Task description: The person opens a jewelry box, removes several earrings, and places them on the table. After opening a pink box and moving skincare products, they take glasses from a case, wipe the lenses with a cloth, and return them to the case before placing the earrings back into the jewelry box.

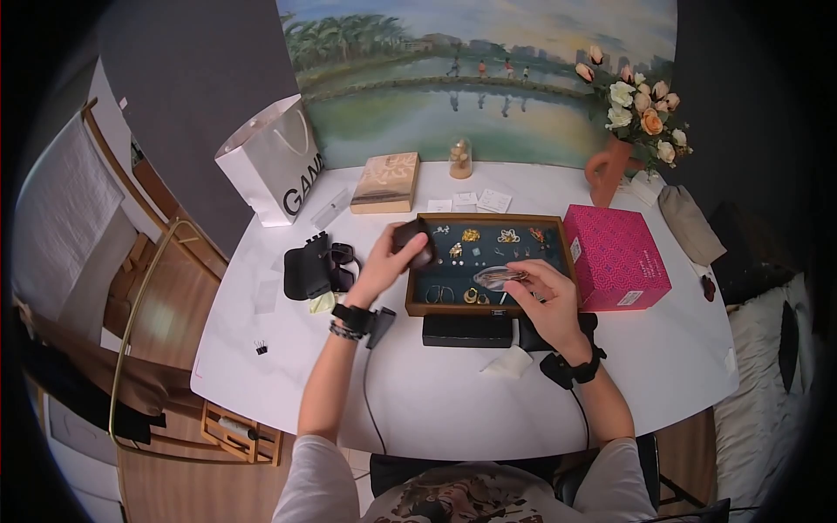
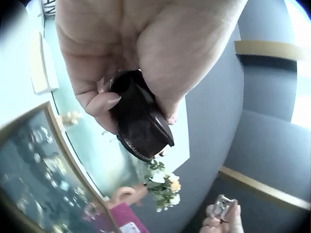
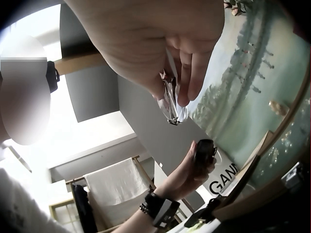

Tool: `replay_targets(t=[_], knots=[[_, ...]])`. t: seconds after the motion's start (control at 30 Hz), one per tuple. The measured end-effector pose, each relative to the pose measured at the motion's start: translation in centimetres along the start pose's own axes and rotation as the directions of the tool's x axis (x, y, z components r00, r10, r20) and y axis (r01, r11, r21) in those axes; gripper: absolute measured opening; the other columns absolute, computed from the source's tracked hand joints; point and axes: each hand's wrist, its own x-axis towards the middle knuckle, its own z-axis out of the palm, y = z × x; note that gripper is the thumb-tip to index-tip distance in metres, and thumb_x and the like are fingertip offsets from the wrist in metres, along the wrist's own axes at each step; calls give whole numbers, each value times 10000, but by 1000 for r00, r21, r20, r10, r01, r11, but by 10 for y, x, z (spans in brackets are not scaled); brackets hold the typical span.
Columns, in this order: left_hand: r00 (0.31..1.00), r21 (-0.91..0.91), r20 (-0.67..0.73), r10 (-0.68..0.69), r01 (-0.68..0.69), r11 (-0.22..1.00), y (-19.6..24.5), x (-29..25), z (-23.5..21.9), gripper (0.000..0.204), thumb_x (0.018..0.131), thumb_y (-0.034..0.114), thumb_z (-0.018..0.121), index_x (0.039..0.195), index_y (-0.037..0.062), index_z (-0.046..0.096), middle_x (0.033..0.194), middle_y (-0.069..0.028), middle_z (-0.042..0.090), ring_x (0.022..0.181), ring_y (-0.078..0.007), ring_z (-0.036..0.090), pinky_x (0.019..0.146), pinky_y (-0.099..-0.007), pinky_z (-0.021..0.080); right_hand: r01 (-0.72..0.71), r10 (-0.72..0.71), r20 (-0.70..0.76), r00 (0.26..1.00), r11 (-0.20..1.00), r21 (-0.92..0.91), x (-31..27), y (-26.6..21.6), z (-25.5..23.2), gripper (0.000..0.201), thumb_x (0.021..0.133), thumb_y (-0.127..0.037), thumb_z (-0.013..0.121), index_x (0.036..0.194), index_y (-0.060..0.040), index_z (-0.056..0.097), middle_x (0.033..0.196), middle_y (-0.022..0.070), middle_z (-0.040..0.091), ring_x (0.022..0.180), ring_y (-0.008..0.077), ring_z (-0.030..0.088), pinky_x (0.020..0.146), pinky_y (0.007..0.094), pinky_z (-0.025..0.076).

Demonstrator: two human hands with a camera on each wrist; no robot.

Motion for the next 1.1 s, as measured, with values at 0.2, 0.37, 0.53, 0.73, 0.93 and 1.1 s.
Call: replay_targets(t=[0.2, 0.37, 0.53, 0.73, 0.93, 1.1], knots=[[998, -124, 59, -11, 18, 992, 4, -15, 73, 449, 1020, 423, 687, 1140, -6, 631, 856, -8, 650, 726, -58, 567, 604, -235, 469, -115, 53, 219, 974, 953, 280, -8, 8, 4, 317, 967, 110, 645, 1283, 99, 622, 1207, 107, 656, 1089, 176, 691, 963, 303, 581], [998, -197, 54, 35, -23, 980, -14, -10, 105, 495, 1064, 463, 606, 1035, -29, 649, 834, -24, 646, 735, -74, 546, 662, -258, 467, -233, 162, 215, 963, 904, 359, -13, 22, 20, 296, 988, 30, 670, 1281, 59, 642, 1149, 80, 673, 1001, 144, 711, 879, 268, 586], [999, -231, 41, -4, 14, 973, -32, -5, 116, 542, 1104, 462, 519, 846, -7, 603, 733, -10, 541, 722, -90, 478, 632, -297, 443, -313, 229, 267, 936, 887, 340, -16, 22, 20, 292, 993, 24, 668, 1280, 63, 629, 1143, 99, 686, 968, 141, 720, 855, 258, 583], [968, 146, 33, 248, -251, 957, 0, -17, 90, 429, 1106, 340, 526, 880, -20, 582, 686, -154, 560, 647, -297, 573, 626, -414, 458, -124, 126, 17, 992, 938, 323, -10, 16, 15, 299, 946, 47, 724, 1223, 62, 613, 1097, 118, 729, 963, 136, 725, 833, 247, 582], [934, 413, 88, 345, -350, 841, 27, -27, 82, 332, 1078, 294, 561, 941, -3, 613, 734, -234, 625, 741, -460, 629, 634, -518, 476, 146, -174, -143, 974, 972, -185, 3, 10, -4, 329, 882, 28, 791, 1201, 37, 710, 1070, 130, 750, 898, 149, 733, 803, 265, 582], [898, 479, 136, 418, -429, 766, 28, -31, 90, 304, 1076, 291, 563, 999, 3, 619, 725, -215, 650, 733, -428, 661, 635, -507, 507, 194, -204, -4, 979, 935, -299, 6, -1, -2, 319, 893, 0, 787, 1201, 34, 707, 1062, 139, 747, 855, 156, 724, 765, 268, 577]])
